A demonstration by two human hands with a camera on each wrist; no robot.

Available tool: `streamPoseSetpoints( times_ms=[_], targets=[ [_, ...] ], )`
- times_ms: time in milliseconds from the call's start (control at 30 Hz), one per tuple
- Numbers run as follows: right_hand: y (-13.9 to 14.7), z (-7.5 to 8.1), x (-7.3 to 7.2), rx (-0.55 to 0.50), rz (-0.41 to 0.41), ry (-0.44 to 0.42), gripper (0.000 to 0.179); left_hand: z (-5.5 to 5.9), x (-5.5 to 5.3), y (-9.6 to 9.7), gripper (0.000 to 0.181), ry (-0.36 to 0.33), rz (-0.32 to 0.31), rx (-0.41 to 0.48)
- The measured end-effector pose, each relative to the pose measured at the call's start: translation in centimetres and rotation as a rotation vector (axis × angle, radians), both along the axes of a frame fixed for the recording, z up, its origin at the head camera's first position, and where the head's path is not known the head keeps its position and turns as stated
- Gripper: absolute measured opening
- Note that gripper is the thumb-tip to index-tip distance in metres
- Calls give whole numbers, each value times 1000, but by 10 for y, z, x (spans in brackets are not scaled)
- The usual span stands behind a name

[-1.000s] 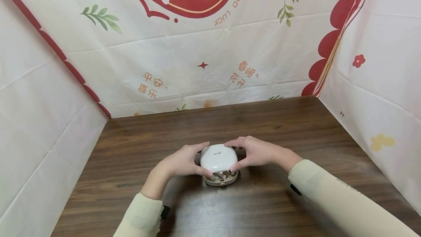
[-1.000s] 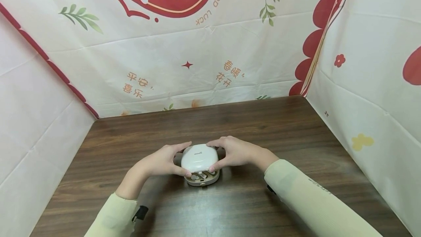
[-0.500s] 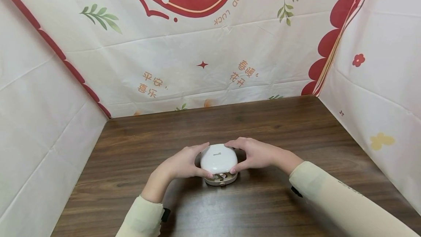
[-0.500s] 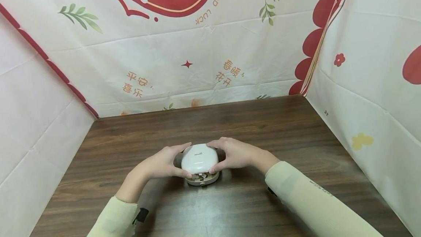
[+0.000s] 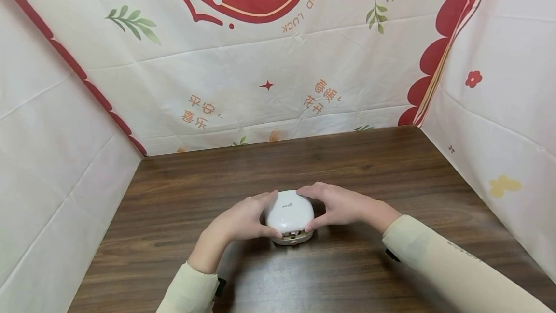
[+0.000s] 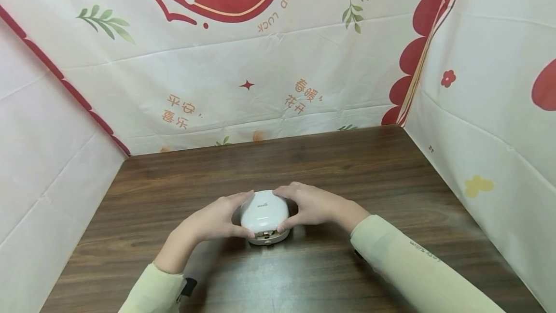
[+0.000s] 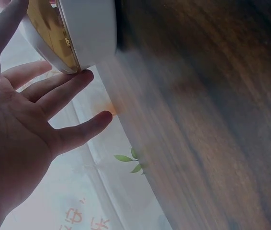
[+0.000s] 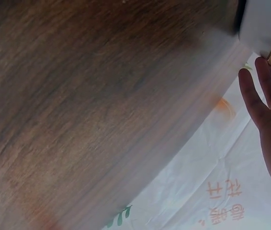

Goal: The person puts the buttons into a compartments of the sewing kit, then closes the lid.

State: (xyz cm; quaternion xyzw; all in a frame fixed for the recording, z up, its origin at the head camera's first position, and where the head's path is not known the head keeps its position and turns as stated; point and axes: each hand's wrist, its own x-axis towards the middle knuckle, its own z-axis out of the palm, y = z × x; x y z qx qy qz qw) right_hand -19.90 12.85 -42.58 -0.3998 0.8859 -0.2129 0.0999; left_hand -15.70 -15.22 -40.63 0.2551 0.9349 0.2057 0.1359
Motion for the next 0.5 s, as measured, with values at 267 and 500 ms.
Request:
streamPoseSetpoints(
  times_ms=[267,500],
  targets=[
    [-1,1,4,2,14,36,93,-1,4,2,100,29,-3,-45],
    [-3,0,7,6,23,95,90,-4,6,5,97,65,8,-92]
  ],
)
